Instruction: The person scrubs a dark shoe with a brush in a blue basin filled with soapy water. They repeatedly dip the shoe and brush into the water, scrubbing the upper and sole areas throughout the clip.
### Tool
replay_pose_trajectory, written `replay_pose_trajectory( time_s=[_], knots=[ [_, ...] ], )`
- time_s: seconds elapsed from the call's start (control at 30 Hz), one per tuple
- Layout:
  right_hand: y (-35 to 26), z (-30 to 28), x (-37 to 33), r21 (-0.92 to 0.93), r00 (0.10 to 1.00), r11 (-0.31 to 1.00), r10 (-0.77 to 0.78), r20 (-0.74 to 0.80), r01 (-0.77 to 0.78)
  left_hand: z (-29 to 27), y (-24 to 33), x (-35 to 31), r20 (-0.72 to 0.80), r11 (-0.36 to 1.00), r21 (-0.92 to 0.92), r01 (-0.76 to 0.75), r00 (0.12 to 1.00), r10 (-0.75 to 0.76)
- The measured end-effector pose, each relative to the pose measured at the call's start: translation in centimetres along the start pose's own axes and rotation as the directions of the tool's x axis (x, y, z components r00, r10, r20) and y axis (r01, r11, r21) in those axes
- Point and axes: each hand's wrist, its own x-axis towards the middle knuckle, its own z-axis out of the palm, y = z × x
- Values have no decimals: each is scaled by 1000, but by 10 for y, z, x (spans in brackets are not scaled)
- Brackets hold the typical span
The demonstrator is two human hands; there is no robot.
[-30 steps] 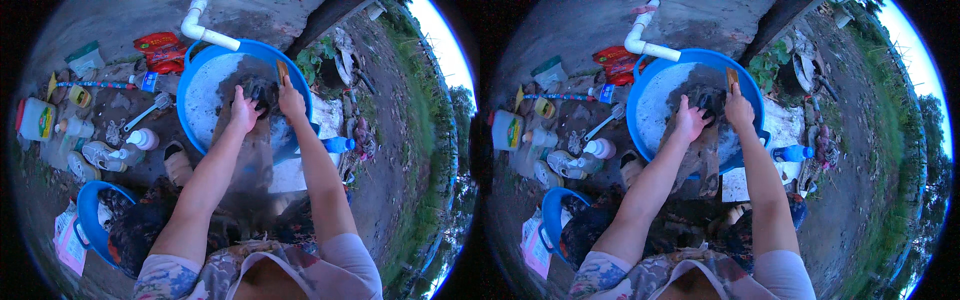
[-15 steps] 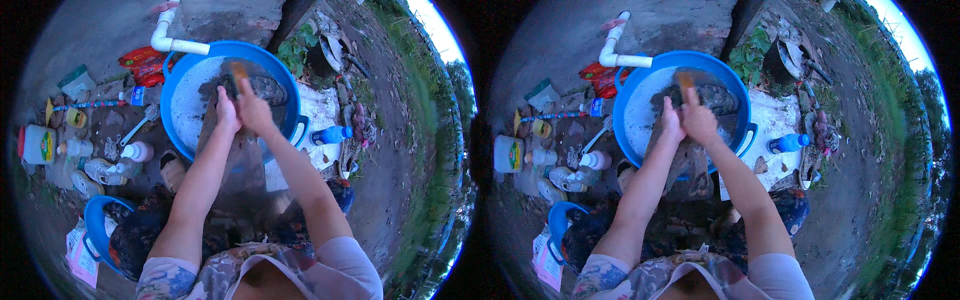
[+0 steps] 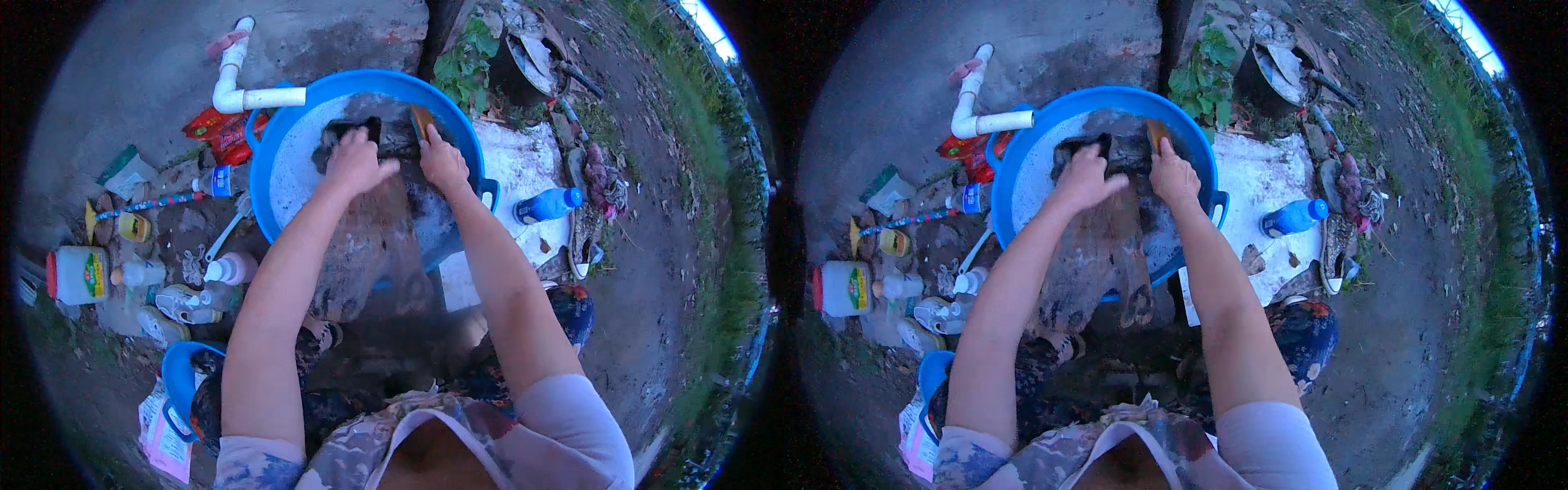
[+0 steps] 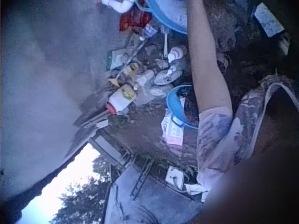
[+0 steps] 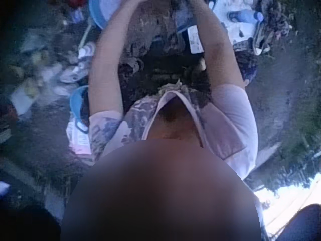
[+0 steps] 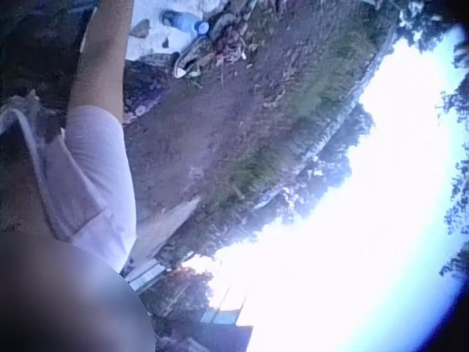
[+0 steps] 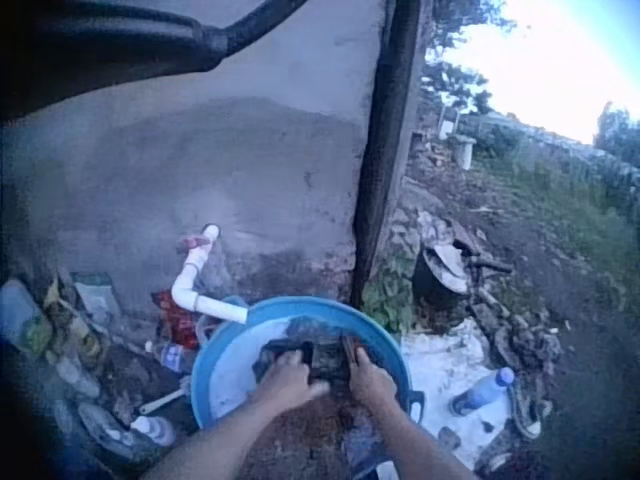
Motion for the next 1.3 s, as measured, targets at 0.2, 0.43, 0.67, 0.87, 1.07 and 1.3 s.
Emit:
replay_pose_trajectory(
  time_s=[0.2,0.43,0.67,0.87,1.07,1.3],
  knots=[
    [-41,0,-46,116,963,973,-214,161,197,-20,-33,9,70,989,146,-26,997,16],
    [-60,-1,-93,164,945,959,-261,197,230,12,-85,-15,217,637,-666,388,918,-331],
    [-44,28,-32,-92,971,967,-239,-17,236,4,-45,-16,355,29,-919,392,859,-368],
    [-70,30,-96,82,915,917,-396,77,390,43,-82,-7,370,-145,-926,348,764,-529],
    [-63,-2,-19,29,987,988,-150,-63,152,-14,-70,-11,421,-465,-853,236,838,-347],
    [28,13,-17,239,981,966,-132,142,96,4,-52,-15,453,-509,-795,331,881,-135]
  ],
)
